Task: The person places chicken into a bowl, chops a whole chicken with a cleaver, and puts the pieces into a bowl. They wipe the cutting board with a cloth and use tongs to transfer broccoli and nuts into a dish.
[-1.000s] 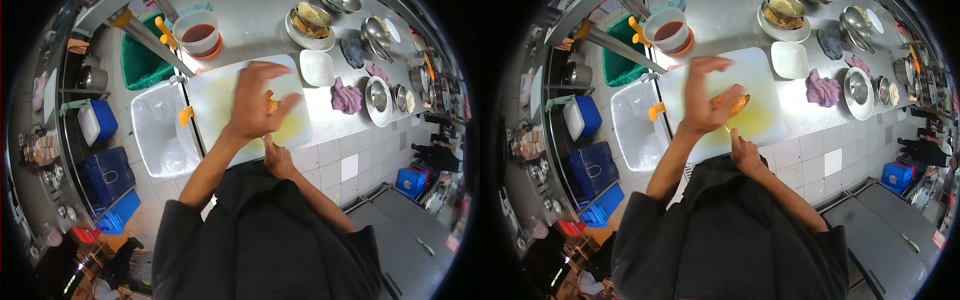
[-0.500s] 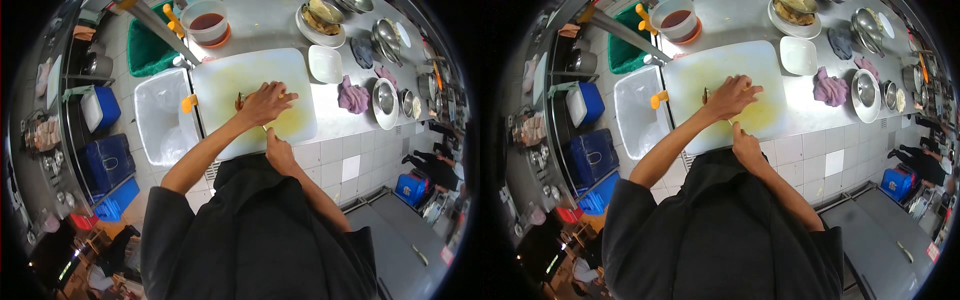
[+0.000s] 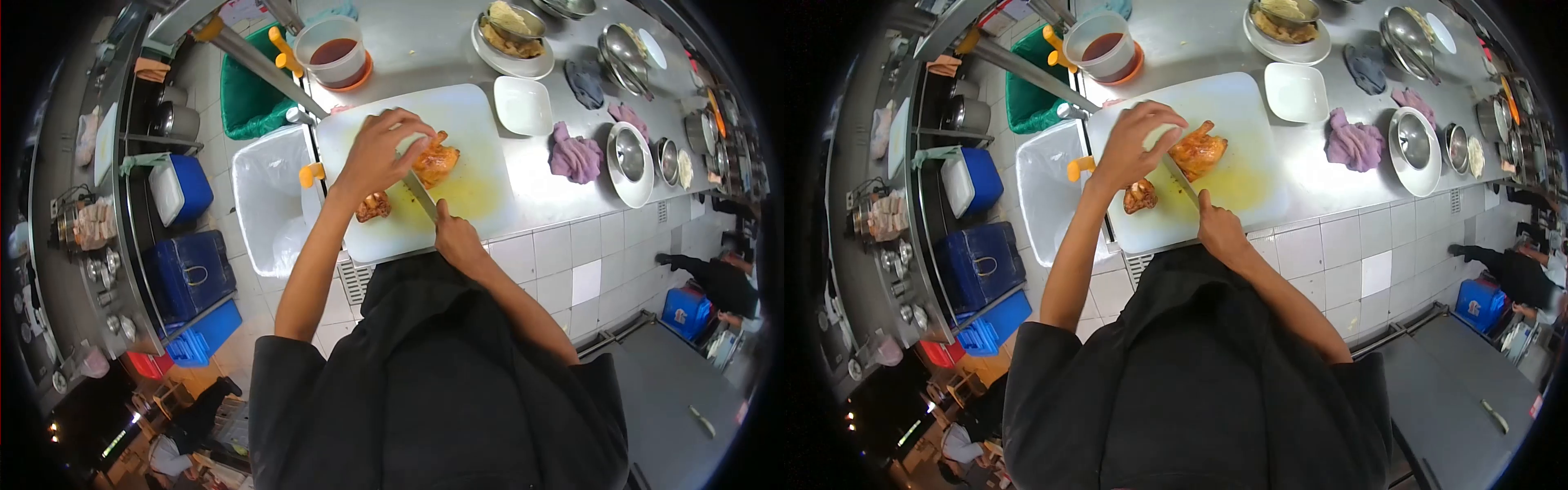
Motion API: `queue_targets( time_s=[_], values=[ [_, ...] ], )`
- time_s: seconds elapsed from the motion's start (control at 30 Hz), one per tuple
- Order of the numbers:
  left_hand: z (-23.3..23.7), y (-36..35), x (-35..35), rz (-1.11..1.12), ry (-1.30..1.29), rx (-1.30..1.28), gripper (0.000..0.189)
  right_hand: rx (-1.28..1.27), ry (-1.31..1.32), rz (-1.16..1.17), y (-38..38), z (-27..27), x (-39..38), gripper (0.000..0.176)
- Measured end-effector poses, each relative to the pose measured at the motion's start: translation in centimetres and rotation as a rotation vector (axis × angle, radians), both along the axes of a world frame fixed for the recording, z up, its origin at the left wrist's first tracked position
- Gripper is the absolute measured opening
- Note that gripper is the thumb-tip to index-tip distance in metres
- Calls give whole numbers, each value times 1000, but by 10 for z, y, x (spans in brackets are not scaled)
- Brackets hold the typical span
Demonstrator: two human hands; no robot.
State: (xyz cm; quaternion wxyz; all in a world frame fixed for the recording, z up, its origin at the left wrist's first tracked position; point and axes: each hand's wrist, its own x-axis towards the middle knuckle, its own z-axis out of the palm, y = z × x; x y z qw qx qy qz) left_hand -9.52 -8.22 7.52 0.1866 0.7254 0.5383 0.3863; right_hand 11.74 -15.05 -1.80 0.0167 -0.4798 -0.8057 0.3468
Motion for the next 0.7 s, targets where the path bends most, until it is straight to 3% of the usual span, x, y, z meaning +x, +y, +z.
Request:
queue_targets(
  time_s=[0.03,0.07,0.13,0.2,0.27,0.37,0.5,0.57,0.7],
  values=[
    [-6,9,1,-183,108,-39,13,9,6,-11,2,-1,3,27],
    [-17,20,3,-192,117,-26,13,-12,28,-4,7,-4,6,26],
    [-55,43,7,-424,298,-133,19,-23,60,-6,14,1,13,25],
    [-78,57,9,-477,354,-195,25,-113,58,-23,22,25,27,24],
    [-84,69,11,-453,552,-162,28,-134,62,-48,23,41,49,25],
    [-65,70,15,-445,618,-232,31,-184,57,-97,18,50,87,27],
    [-80,50,10,-396,658,-46,35,-198,72,-191,0,49,129,32],
    [-87,34,14,-259,654,24,41,-221,83,-247,-5,63,142,32],
    [-87,7,27,-211,548,2,45,-299,137,-410,-11,68,160,31]
  ],
)
